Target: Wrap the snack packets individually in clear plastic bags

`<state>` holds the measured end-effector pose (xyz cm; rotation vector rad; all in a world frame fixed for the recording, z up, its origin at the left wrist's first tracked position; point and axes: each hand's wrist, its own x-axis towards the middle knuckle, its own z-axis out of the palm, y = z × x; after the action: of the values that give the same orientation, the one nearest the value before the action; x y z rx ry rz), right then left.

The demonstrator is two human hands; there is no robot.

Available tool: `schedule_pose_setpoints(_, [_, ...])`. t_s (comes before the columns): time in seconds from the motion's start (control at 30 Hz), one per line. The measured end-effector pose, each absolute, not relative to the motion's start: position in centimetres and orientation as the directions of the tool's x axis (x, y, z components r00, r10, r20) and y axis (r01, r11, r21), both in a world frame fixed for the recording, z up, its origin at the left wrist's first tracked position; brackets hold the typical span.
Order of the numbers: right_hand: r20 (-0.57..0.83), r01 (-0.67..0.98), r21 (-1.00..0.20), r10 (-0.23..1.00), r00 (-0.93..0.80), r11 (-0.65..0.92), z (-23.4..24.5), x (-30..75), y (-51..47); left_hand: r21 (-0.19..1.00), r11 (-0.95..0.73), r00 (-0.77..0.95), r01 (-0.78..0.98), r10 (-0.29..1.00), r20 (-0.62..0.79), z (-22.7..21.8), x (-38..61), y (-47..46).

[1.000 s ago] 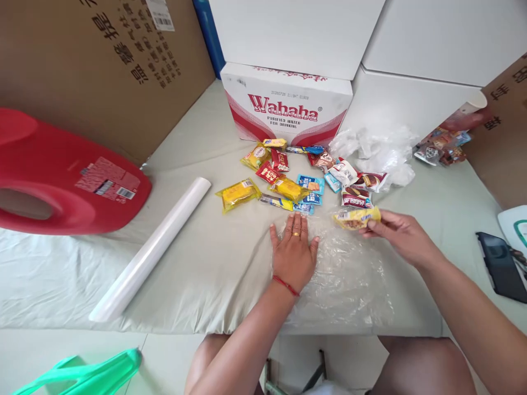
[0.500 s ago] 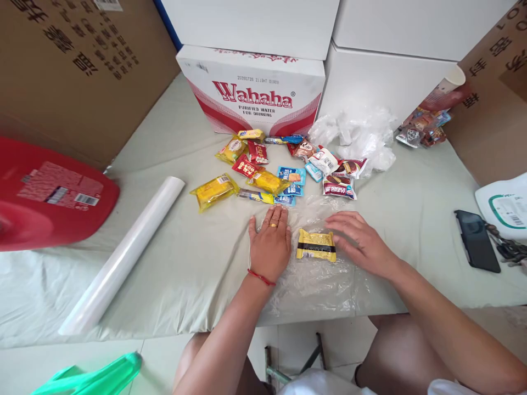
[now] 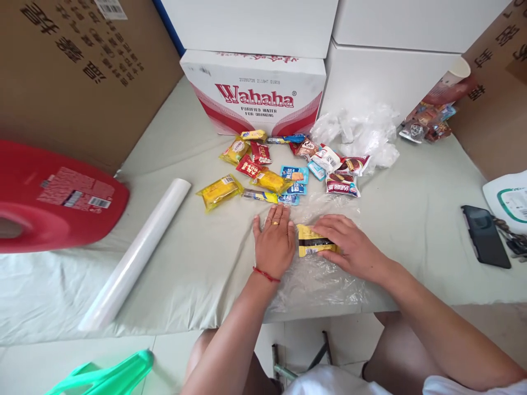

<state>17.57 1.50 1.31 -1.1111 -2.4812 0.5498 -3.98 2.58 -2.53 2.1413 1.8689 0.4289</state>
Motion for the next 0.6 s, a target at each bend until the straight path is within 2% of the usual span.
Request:
schedule_pose_setpoints(0.17, [0.047,0.623,-0.470,0.722,-0.690,0.626,0.3,17.4,1.4,0.436,-0.090,0.078,0.895,0.996,0.045,-2.3,-4.0,2.6])
schedule_pose_setpoints(0.3, [0.094,0.633,-0.499,0.763,-0.639,0.592,2.8,17.3,4.5,0.375,-0.122,0.110,0.919,0.993,0.053,-2.4,-3.7,2.4])
schedule_pose_setpoints(0.37, [0.128,0.728,-0.428,0.833,-0.539,0.536,4.0,16.7,8.0,0.345,-0.122,0.110,0.931,0.992,0.056,-2.4,-3.5,2.3])
schedule_pose_setpoints(0.5, [0.233,0.894,-0.167,0.898,-0.374,0.415,4.3,13.7,17.6,0.331,-0.120,0.109,0.936,0.993,0.051,-2.5,-3.3,2.3])
schedule_pose_setpoints(0.6, [0.266,0.930,-0.085,0.908,-0.324,0.357,3.1,10.7,24.4,0.329,-0.120,0.111,0.937,0.993,0.047,-2.5,-3.2,2.2])
